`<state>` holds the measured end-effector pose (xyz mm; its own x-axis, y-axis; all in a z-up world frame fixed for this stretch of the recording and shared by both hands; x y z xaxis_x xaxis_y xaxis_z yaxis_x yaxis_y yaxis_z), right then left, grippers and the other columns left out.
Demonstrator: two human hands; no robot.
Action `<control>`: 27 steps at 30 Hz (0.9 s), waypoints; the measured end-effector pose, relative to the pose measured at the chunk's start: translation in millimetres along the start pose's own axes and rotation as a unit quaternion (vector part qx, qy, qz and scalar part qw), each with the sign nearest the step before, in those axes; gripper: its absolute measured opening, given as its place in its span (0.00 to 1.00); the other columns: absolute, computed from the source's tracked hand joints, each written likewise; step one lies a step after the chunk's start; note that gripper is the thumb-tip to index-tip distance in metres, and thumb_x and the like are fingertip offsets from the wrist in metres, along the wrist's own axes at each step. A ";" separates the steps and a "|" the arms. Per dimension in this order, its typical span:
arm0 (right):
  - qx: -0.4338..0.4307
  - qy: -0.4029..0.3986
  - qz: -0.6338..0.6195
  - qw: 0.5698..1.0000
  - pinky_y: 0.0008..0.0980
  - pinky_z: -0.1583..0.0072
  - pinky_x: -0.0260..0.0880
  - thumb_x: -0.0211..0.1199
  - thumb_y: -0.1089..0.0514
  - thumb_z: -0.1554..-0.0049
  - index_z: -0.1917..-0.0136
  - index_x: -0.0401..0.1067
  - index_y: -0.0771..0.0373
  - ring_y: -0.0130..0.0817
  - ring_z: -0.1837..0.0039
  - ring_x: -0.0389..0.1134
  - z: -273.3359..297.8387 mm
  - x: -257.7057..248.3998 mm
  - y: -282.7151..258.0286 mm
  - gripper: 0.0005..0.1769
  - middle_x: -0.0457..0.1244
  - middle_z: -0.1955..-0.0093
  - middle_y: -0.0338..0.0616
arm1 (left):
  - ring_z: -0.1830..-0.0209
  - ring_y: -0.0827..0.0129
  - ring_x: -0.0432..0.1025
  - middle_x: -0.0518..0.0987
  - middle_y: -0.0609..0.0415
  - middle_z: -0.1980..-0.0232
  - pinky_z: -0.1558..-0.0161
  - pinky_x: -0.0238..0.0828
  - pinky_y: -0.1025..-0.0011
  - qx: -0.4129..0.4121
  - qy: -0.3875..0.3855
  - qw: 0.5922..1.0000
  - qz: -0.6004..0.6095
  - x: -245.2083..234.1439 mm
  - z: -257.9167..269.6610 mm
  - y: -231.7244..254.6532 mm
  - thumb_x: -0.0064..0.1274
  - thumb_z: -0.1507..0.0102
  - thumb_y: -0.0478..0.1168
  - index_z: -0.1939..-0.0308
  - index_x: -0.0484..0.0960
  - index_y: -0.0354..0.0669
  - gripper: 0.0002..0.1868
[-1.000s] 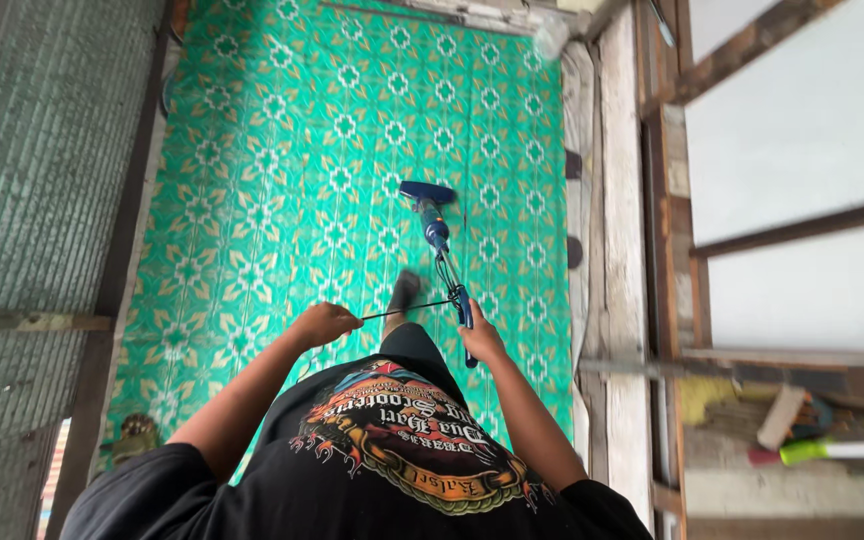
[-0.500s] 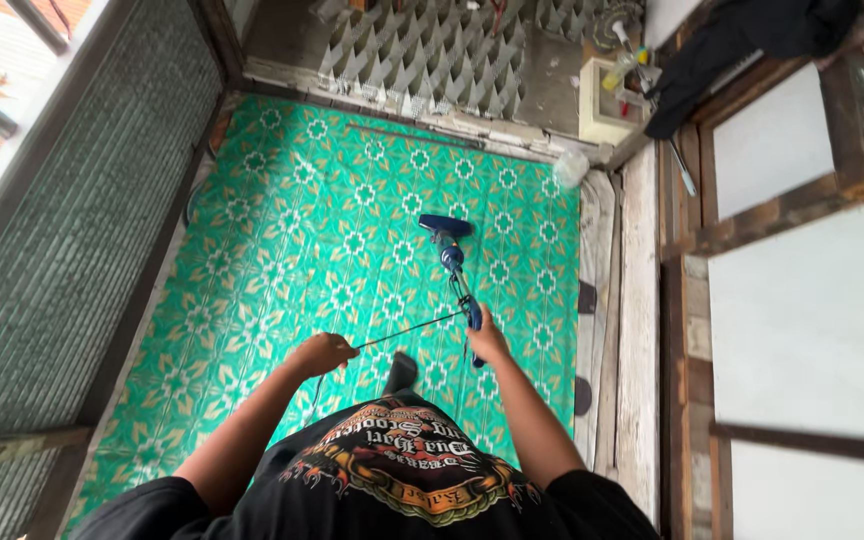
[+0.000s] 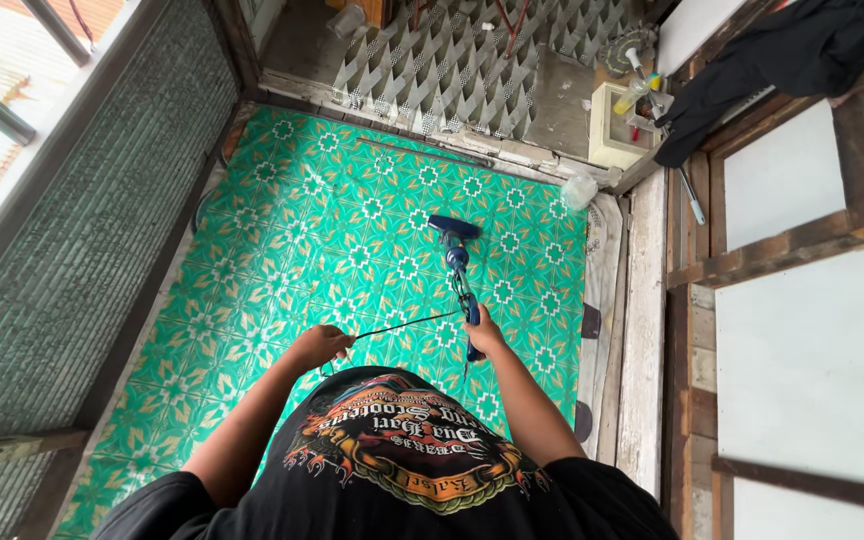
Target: The person vacuums a green patterned floor using a blue handheld vacuum cleaner while holding and moving the power cord with their other hand.
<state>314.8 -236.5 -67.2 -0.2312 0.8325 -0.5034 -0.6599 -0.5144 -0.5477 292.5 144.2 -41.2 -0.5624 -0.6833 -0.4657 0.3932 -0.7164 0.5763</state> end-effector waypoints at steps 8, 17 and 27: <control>0.009 0.013 0.012 1.000 0.54 0.63 0.78 0.62 0.49 0.40 0.16 0.37 0.36 0.47 0.53 0.74 115.8 71.7 60.7 0.48 0.69 0.42 0.51 | 0.69 0.67 0.79 0.84 0.51 0.69 0.59 0.77 0.64 0.038 -0.091 0.995 0.017 29.2 71.9 -51.8 0.52 0.36 0.59 0.59 0.89 0.40 0.25; -0.010 0.019 -0.007 1.000 0.47 0.57 0.75 0.62 0.49 0.41 0.16 0.37 0.36 0.46 0.56 0.76 273.4 198.3 166.4 0.49 0.71 0.49 0.51 | 0.75 0.66 0.75 0.84 0.55 0.63 0.64 0.73 0.65 0.036 -0.148 0.987 0.055 79.5 177.7 -160.0 0.51 0.35 0.57 0.59 0.90 0.43 0.22; 0.030 0.017 -0.016 0.999 0.44 0.56 0.72 0.61 0.47 0.40 0.15 0.36 0.33 0.45 0.57 0.74 452.4 291.7 235.1 0.49 0.72 0.53 0.54 | 0.75 0.67 0.74 0.78 0.48 0.72 0.71 0.72 0.67 0.036 -0.163 0.983 0.078 117.1 257.5 -249.8 0.55 0.35 0.59 0.66 0.83 0.36 0.26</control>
<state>-231.2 -21.6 -40.4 -0.1862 0.8406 -0.5086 -0.7089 -0.4733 -0.5229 -59.0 279.5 -66.8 -0.7068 -0.6944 -0.1351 0.4469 -0.5864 0.6756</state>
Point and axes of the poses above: each hand's wrist, its own z-axis away from the middle knuckle, its own x-axis out of the palm, y = z × x, the point moved 7 cm from there along -z, towards the middle knuckle
